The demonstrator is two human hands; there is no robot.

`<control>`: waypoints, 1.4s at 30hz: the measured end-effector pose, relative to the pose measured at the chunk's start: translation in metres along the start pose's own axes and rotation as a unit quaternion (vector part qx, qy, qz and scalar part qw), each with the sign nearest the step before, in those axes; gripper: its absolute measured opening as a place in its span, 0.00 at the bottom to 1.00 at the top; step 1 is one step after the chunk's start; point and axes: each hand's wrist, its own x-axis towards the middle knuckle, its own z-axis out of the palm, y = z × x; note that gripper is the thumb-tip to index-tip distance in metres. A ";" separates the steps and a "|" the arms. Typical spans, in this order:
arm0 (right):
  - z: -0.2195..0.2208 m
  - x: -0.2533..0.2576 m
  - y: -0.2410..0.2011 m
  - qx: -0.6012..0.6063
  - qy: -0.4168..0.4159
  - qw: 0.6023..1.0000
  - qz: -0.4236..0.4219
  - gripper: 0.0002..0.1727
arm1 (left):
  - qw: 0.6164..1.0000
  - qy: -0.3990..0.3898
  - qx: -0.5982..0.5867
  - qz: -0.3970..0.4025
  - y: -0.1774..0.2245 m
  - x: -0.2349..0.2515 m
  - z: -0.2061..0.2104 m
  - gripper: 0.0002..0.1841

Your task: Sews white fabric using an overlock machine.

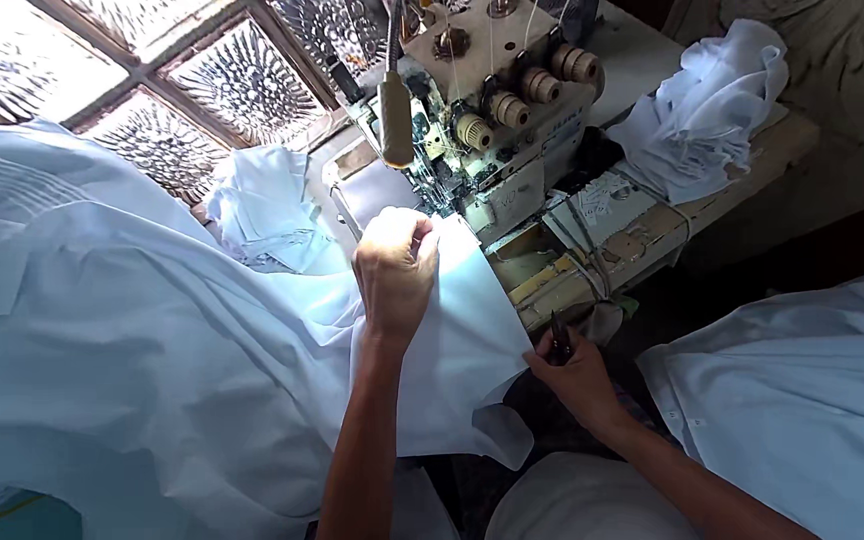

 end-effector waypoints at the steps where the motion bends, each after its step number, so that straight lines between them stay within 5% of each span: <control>1: 0.000 -0.001 -0.001 -0.008 0.002 1.000 -0.012 0.09 | 1.000 0.000 -0.002 0.003 0.000 0.001 0.000 0.06; 9: -0.014 -0.022 -0.004 -0.091 -0.011 0.991 -0.100 0.08 | 0.997 -0.043 0.011 0.069 0.004 -0.012 -0.008 0.09; 26: -0.015 -0.023 -0.014 -0.078 0.001 0.986 -0.150 0.09 | 0.999 -0.033 0.015 0.026 0.004 0.003 -0.001 0.08; 31: -0.016 -0.018 -0.021 -0.150 0.004 0.957 -0.250 0.08 | 0.992 -0.066 0.097 0.047 0.008 -0.001 -0.006 0.09; 38: -0.002 0.013 -0.042 -0.190 0.012 0.932 -0.307 0.07 | 0.994 -0.058 0.086 -0.027 0.060 -0.051 -0.026 0.14; 42: 0.007 0.033 -0.050 -0.217 0.026 0.918 -0.332 0.07 | 0.991 -0.094 0.084 -0.051 0.056 -0.056 -0.022 0.16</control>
